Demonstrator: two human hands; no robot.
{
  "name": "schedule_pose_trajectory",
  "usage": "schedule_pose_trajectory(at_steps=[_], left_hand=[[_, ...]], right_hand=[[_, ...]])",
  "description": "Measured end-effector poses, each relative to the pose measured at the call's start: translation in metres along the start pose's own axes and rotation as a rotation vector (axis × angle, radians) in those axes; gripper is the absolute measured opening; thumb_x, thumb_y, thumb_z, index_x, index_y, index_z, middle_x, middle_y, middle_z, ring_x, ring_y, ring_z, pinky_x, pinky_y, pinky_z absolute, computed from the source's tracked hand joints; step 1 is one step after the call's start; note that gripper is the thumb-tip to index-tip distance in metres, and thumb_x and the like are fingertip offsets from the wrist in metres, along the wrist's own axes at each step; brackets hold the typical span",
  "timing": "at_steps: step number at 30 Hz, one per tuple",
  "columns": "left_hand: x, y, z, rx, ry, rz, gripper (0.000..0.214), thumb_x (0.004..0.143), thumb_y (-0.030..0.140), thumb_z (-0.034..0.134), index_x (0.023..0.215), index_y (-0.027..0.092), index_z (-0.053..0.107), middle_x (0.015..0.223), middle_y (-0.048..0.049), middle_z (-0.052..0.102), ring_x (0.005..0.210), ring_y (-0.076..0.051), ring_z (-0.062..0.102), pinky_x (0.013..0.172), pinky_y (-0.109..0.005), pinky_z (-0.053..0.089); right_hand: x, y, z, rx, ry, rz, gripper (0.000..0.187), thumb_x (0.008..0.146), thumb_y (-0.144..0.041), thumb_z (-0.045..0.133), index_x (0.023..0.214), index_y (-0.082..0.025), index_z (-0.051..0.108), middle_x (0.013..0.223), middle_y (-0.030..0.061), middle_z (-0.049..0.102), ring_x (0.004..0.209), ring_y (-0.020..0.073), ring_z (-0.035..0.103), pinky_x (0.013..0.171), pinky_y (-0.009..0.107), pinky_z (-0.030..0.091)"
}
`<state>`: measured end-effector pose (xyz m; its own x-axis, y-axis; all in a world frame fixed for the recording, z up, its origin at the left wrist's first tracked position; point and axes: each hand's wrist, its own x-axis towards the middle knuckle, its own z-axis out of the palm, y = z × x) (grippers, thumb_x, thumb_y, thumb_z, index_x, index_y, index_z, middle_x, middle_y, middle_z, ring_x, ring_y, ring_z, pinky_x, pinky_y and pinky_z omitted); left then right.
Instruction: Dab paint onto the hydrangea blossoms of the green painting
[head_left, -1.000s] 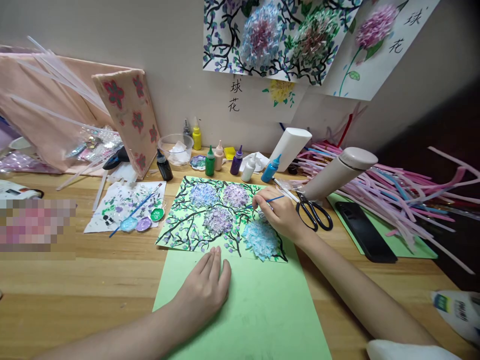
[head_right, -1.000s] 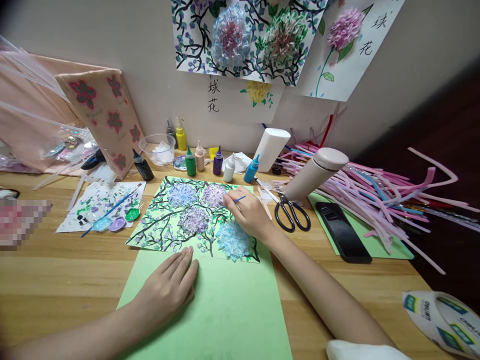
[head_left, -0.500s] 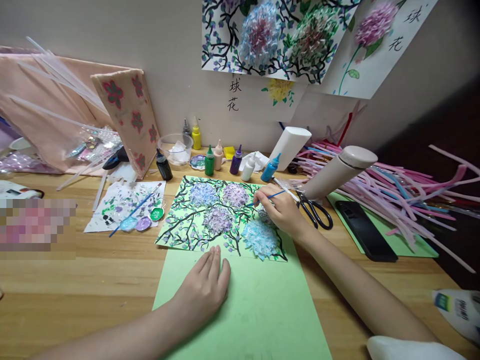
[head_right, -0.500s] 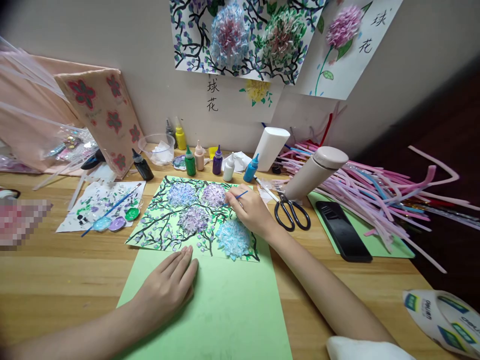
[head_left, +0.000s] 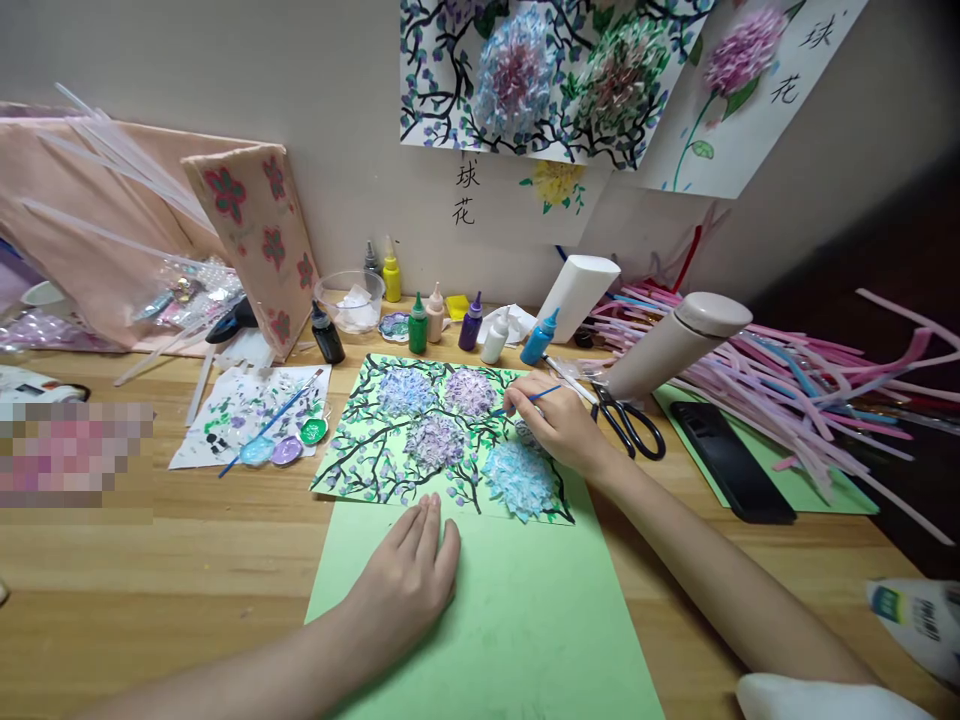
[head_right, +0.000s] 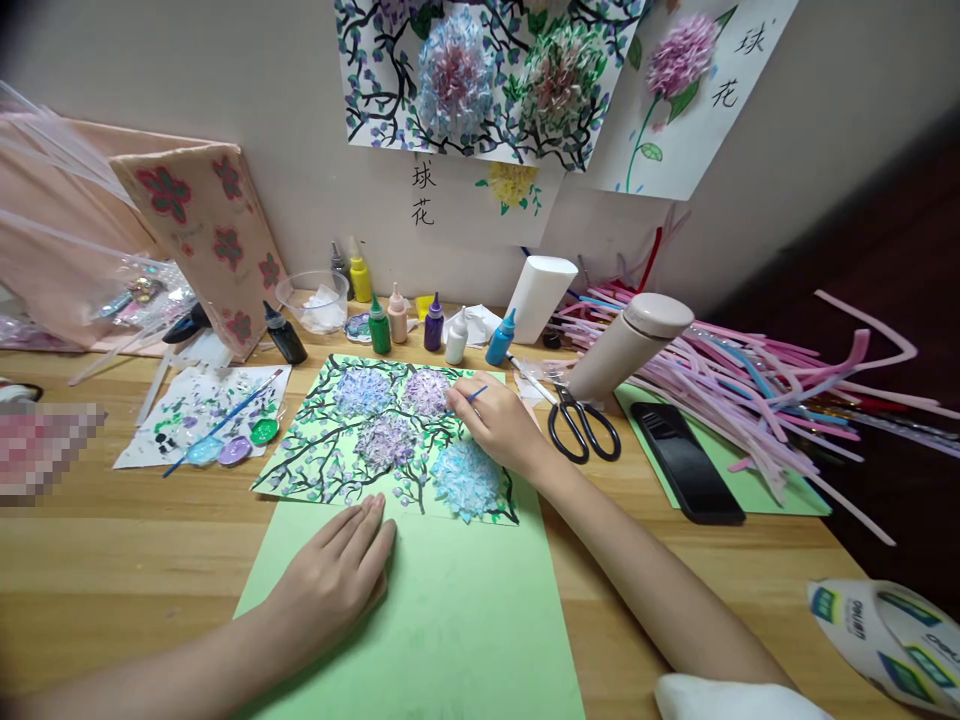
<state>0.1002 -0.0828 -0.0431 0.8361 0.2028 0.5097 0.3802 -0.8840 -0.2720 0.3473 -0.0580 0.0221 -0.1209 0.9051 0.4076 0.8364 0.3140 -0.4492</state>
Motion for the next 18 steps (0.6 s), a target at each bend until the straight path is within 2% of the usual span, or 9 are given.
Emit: schedule_pose_trajectory(at_steps=[18], left_hand=[[-0.0027,0.0021,0.0015,-0.004,0.001,-0.006,0.027,0.072,0.006,0.039,0.094,0.004,0.054,0.098,-0.0243,0.064,0.094,-0.028,0.062,0.083,-0.038,0.046]], right_hand=[[-0.0013,-0.0023,-0.0044,0.038,0.022,0.017,0.03,0.093,-0.027,0.034,0.071,-0.019,0.054,0.07,0.0031,0.057,0.072,0.0167,0.051,0.069,0.03,0.037]])
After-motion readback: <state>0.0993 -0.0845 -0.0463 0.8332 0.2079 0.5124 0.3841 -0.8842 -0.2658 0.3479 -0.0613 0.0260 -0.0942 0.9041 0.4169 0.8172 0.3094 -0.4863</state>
